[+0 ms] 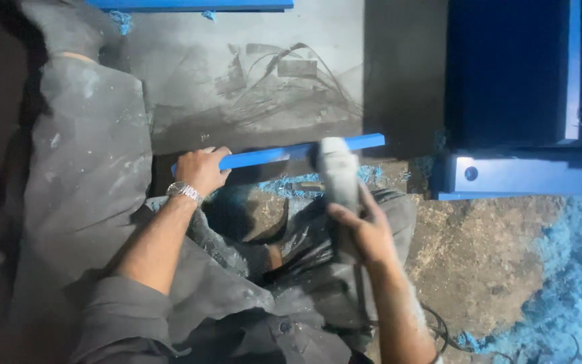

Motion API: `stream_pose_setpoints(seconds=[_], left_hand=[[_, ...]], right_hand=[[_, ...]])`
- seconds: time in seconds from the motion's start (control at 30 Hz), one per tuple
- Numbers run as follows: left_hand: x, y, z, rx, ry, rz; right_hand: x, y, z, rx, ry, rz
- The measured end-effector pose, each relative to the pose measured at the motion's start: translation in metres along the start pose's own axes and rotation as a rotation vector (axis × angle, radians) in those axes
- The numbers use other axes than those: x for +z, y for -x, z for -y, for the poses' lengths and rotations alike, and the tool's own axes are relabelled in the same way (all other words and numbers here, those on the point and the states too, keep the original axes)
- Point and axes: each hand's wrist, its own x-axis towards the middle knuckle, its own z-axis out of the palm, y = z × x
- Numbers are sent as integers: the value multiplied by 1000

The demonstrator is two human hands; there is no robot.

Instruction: Using an angle grinder and a hand scraper to finish the edges of blue plastic components.

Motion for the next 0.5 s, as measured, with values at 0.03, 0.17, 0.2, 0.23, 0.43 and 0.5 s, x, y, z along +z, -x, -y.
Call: stream_pose_setpoints(seconds=[0.03, 0.17, 0.2, 0.23, 0.43, 0.5], left_hand=[[1, -1, 1, 4, 2, 3], [5, 0, 4, 39, -34, 1], [6, 0, 5, 44, -52, 15], [4, 2, 4, 46, -51, 19], [8, 2, -1, 60, -60, -29], [16, 2, -9, -2, -91, -71]], right_hand=[[-14, -5, 0, 2, 0, -5], [-65, -21, 8, 69, -133, -267], [-75, -25, 13, 23, -176, -301], [-83, -22, 10, 26, -176, -304], [-108, -3, -7, -129, -299, -388], [-112, 8, -18, -213, -357, -328]])
